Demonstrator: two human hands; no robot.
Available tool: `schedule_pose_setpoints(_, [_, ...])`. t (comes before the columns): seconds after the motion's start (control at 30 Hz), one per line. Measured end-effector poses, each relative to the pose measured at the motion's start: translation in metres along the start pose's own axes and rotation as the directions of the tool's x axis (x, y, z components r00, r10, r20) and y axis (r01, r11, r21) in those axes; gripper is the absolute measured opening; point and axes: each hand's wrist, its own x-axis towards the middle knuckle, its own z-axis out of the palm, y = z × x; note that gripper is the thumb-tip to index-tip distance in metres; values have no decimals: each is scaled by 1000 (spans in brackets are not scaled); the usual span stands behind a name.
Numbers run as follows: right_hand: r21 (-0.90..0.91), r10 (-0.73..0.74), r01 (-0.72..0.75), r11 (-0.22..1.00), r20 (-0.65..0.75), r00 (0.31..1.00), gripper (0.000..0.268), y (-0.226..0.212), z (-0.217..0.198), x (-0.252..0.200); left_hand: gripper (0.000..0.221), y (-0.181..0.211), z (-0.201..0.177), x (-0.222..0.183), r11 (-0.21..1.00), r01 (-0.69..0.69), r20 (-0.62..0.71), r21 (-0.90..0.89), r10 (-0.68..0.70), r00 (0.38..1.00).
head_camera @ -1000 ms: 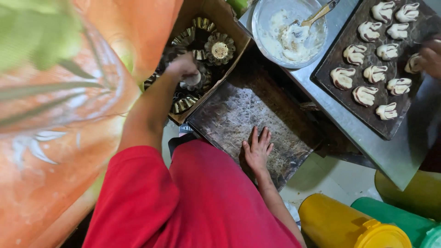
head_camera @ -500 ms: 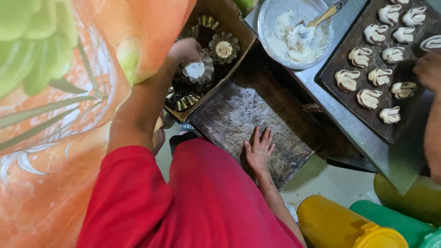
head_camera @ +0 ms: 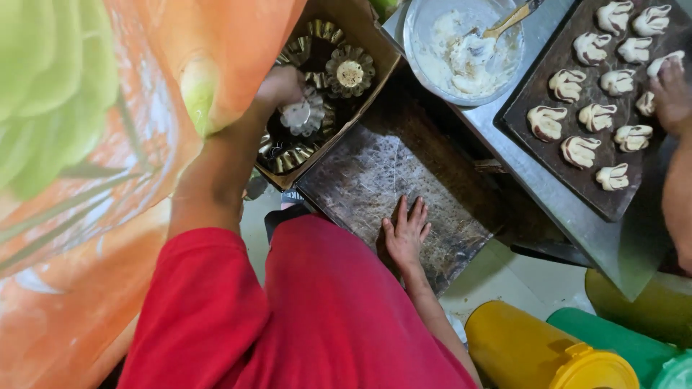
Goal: Placing paper liners into metal baking molds in preparation for baking in a bakery setting.
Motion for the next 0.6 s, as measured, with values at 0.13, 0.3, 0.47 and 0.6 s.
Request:
schedule_pose_setpoints(0.13, [3,-8,8,1000,7,1000,81,1,1,0,9,-8,-33,-4,992,-122,-59,20,123,991])
schedule_pose_setpoints(0.3, [-9,-16,15,1000,-29,999,80,1,1,0,34,-36,-48,-13,999,35,155,6,-35,987])
schedule_pose_setpoints(0.47, [-9,-16,16,1000,-35,999,79,5,4,1,32,-10,-31,-18,998,67,245,-17,-61,968])
schedule_pose_setpoints(0.6, [-3,-5,5,1000,-40,999,81,3,4,0,26,-36,55,45,985,159,-5,-66,-160,987])
